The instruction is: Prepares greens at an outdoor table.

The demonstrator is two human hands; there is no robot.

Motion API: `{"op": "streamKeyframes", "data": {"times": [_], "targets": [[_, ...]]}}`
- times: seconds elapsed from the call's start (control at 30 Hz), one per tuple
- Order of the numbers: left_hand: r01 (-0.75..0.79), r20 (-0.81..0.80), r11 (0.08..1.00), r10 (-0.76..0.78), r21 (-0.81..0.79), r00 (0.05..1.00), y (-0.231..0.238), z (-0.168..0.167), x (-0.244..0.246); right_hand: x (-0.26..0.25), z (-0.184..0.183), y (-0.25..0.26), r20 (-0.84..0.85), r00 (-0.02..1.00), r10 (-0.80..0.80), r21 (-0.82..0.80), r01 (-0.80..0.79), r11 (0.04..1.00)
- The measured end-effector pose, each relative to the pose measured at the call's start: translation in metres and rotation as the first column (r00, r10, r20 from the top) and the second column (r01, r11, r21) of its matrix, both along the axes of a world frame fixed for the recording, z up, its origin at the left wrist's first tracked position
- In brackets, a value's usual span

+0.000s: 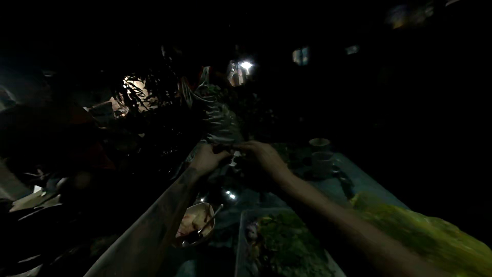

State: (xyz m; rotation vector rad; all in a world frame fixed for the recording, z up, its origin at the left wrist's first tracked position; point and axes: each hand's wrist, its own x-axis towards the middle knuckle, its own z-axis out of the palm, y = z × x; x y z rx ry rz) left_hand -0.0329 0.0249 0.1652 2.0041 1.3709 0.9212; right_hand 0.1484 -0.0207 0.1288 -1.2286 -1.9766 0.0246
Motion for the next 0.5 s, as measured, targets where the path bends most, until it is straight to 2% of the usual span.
{"op": "streamKeyframes", "data": {"times": [0.17,0.23,0.37,0.5], "targets": [[-0.017,0.091,0.999,0.015,0.028,0.996,-0.021,0.003,-0.001,-0.011,0.013,-0.008,0.1,0.984,-0.146,0.027,0.144,0.989],[-0.054,0.033,0.999,0.054,0.005,0.998,-0.027,0.007,-0.002,-0.01,0.013,-0.011,0.094,0.985,-0.146,0.062,0.14,0.988],[-0.024,-0.028,0.997,0.026,0.077,0.999,-0.024,0.008,-0.003,-0.01,0.015,-0.017,0.07,0.99,-0.124,0.079,0.119,0.99],[-0.072,0.115,0.996,0.065,0.055,0.991,-0.028,0.006,0.006,-0.017,0.019,-0.02,0.096,0.976,-0.195,0.077,0.188,0.979]]}}
